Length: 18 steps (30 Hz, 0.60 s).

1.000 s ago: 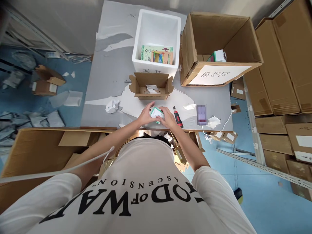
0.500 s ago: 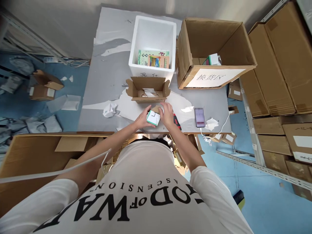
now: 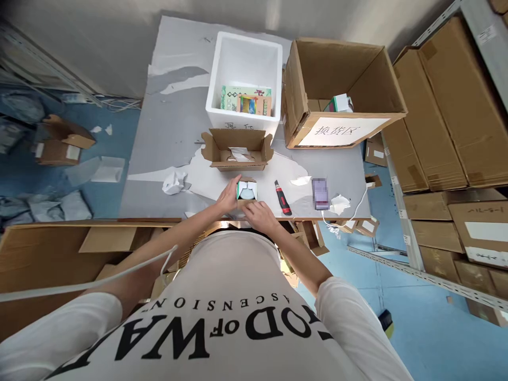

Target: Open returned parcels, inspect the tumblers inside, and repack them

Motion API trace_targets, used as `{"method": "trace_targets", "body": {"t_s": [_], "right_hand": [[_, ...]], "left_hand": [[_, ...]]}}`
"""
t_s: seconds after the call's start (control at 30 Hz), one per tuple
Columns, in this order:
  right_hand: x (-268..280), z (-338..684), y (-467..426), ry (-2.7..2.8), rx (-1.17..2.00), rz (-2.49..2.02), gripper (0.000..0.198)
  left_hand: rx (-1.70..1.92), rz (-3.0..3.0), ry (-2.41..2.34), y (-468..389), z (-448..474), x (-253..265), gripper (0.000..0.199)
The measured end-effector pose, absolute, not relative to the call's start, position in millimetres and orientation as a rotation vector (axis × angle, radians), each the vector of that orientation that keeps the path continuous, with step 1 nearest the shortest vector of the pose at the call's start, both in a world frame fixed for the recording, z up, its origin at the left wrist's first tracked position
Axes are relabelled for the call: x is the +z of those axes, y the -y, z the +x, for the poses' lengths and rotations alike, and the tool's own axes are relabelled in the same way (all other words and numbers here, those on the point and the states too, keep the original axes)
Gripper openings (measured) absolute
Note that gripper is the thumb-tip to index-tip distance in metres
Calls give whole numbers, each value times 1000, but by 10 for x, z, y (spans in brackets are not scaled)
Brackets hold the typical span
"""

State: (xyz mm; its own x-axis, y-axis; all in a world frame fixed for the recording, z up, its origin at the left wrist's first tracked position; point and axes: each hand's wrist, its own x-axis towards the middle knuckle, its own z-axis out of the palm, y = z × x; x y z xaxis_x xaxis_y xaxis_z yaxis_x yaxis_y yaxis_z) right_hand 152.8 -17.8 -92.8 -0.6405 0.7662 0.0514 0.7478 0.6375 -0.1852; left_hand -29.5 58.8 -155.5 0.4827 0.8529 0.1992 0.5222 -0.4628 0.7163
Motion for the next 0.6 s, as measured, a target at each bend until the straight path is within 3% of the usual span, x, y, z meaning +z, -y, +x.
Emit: {"method": "trace_targets", "body": {"t_s": [0.1,0.23,0.3,0.6], "right_hand": [[-831,1599,65,2670,296,-1215,29],[-595,1679,-252,2833,410,-1165,33],[-489,1697,-372,2996,407,-1101,30],[-202,1664,-431,3336,101,-895,24]], "left_hand": [[836,2330,-1063,-590,-361,-1492,89],[820,2656,-741,-617,-417,-1321,39],[743,2760,-592,-660,-427,-1233,25],[529,2991,-334,-777,-463,-940,12]]}}
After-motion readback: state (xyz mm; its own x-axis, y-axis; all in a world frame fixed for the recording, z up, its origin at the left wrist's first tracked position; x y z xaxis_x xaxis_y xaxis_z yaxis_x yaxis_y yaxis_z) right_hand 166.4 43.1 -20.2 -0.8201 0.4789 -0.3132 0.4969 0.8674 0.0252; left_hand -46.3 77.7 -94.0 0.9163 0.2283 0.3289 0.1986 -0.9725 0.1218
